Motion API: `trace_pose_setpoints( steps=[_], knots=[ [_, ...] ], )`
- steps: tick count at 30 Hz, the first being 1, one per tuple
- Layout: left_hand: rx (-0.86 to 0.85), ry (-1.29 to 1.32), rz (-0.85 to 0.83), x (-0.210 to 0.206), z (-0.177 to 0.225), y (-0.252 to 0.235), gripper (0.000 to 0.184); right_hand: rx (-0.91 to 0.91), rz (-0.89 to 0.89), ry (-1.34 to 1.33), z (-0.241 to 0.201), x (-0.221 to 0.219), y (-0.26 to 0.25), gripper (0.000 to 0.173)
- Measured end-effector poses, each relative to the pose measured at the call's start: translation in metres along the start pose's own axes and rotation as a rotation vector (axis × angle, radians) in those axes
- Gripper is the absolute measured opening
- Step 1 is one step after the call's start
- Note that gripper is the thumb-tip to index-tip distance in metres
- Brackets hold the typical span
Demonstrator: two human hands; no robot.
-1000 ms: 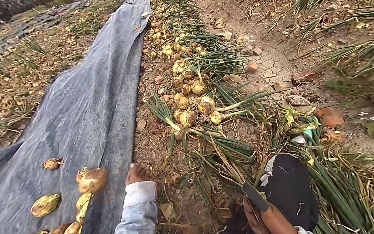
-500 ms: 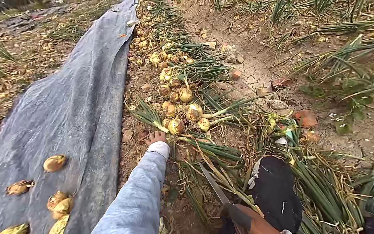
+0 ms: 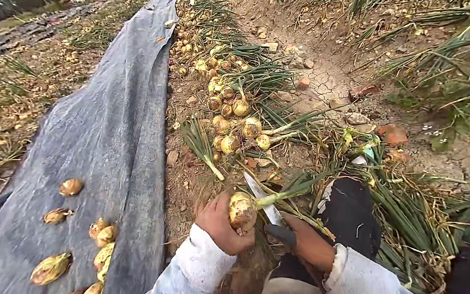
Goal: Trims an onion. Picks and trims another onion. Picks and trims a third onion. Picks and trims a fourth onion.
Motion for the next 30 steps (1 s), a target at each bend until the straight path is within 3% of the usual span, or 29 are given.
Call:
trace_pose_setpoints(
  steps=[4, 8, 13, 20, 26, 30],
  knots=[
    [-0.007, 0.335, 0.018, -0.028, 0.020, 0.025, 0.093, 0.121, 0.103, -0.336, -0.012, 0.007, 0.014, 0.043],
    [-0.056, 0.510, -0.038, -0.051, 0.028, 0.025, 0.094, 0.156, 0.142, -0.477, -0.007, 0.006, 0.022, 0.026],
    [-0.114, 0.339, -0.149, -0.059, 0.035, 0.018, 0.094, 0.120, 0.188, -0.427, 0.005, 0.004, 0.021, 0.026],
    [-0.227, 0.139, -0.023, -0.089, 0.040, 0.003, 0.090, 0.021, 0.193, -0.396, 0.018, 0.012, 0.023, 0.036],
    [-0.091, 0.082, -0.236, -0.103, 0.051, -0.007, 0.093, -0.044, 0.224, -0.347, 0.030, 0.019, 0.025, 0.034],
    [-0.028, 0.092, -0.271, -0.117, 0.048, -0.008, 0.094, -0.090, 0.191, -0.163, 0.037, 0.022, 0.024, 0.034]
  ],
)
Point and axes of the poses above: each hand's wrist, its own y-axis away from the middle knuckle, its own x-axis out of the back of the hand, z = x × y, the point moved 6 cm from there along -y, towards the middle knuckle, and after that the axes turned 5 degrees about -z, right-handed, at the moved point
